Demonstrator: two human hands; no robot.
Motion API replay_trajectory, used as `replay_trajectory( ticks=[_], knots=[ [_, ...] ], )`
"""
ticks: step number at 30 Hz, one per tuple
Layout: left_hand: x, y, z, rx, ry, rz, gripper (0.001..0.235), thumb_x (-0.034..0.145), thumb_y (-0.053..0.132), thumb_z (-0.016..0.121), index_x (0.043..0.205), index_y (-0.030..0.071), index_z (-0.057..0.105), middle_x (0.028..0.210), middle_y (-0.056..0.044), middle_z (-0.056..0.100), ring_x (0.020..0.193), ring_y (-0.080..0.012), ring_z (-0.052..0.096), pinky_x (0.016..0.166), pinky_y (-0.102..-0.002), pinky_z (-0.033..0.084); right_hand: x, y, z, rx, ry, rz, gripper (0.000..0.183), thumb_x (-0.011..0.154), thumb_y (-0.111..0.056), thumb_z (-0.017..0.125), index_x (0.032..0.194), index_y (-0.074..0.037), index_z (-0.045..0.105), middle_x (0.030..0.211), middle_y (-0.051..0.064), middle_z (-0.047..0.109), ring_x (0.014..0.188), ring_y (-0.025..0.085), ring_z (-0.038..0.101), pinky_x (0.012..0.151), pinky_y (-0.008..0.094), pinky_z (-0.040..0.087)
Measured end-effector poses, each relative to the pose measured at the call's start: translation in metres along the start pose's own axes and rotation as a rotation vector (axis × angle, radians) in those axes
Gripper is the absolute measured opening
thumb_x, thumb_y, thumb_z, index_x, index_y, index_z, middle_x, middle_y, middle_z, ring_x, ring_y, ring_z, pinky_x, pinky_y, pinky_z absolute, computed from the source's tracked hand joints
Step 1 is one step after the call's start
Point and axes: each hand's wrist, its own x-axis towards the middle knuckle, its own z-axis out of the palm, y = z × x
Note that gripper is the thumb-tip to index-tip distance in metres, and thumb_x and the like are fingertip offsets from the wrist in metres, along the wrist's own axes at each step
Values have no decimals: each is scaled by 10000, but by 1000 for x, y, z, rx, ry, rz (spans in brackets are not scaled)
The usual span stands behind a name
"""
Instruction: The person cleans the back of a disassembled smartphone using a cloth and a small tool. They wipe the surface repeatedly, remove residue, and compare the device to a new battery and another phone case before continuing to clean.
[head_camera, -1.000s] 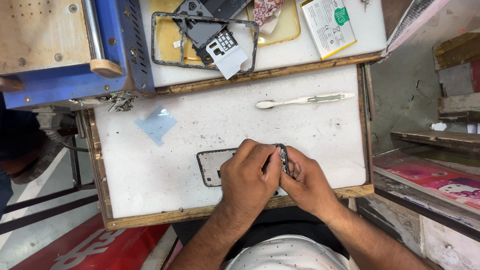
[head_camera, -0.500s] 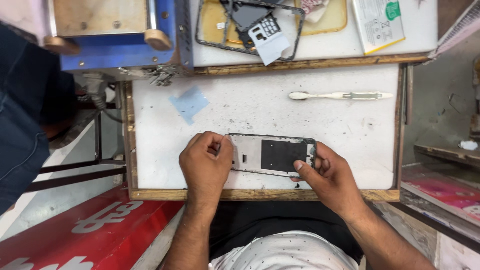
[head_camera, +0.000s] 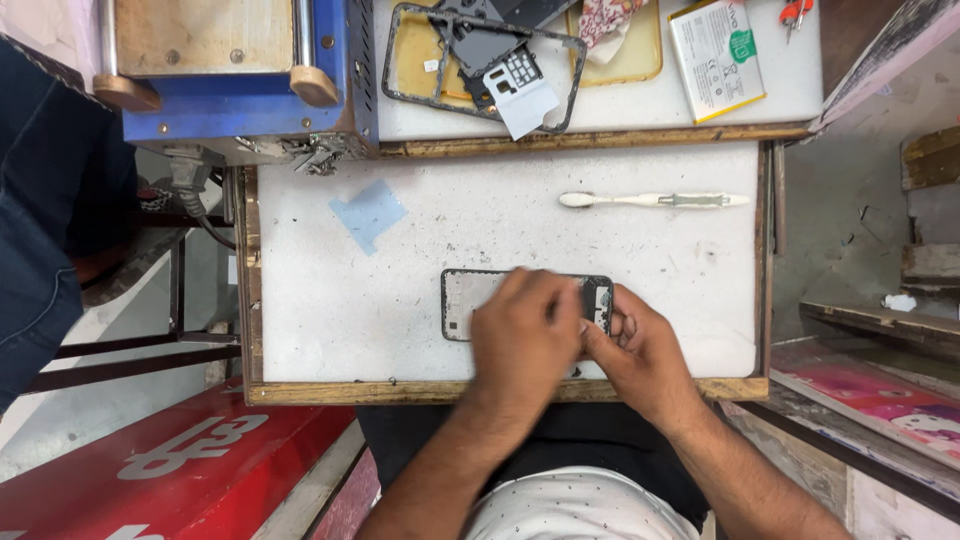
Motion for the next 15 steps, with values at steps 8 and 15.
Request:
replay_trajectory(
  ticks=[8,15],
  knots=[
    [13,-66,-77,66,-88,-542,125,918,156,761,861,44,760,733,-55,745,616,-154,683,578,-309,544,-1,1,2,107,-10,-42,293,979,-19,567,1265,43,558,1022,122,737,922,139,731,770,322,693],
    [-11,-54,-121,-166,60,-409,179,988,137,597,1095,26,688,807,-31,734,679,-66,657,578,-232,529,-15,6,-12,476,-5,-88,256,950,54,657,1171,9,538,933,57,637,795,85,580,652,234,500]
  ],
)
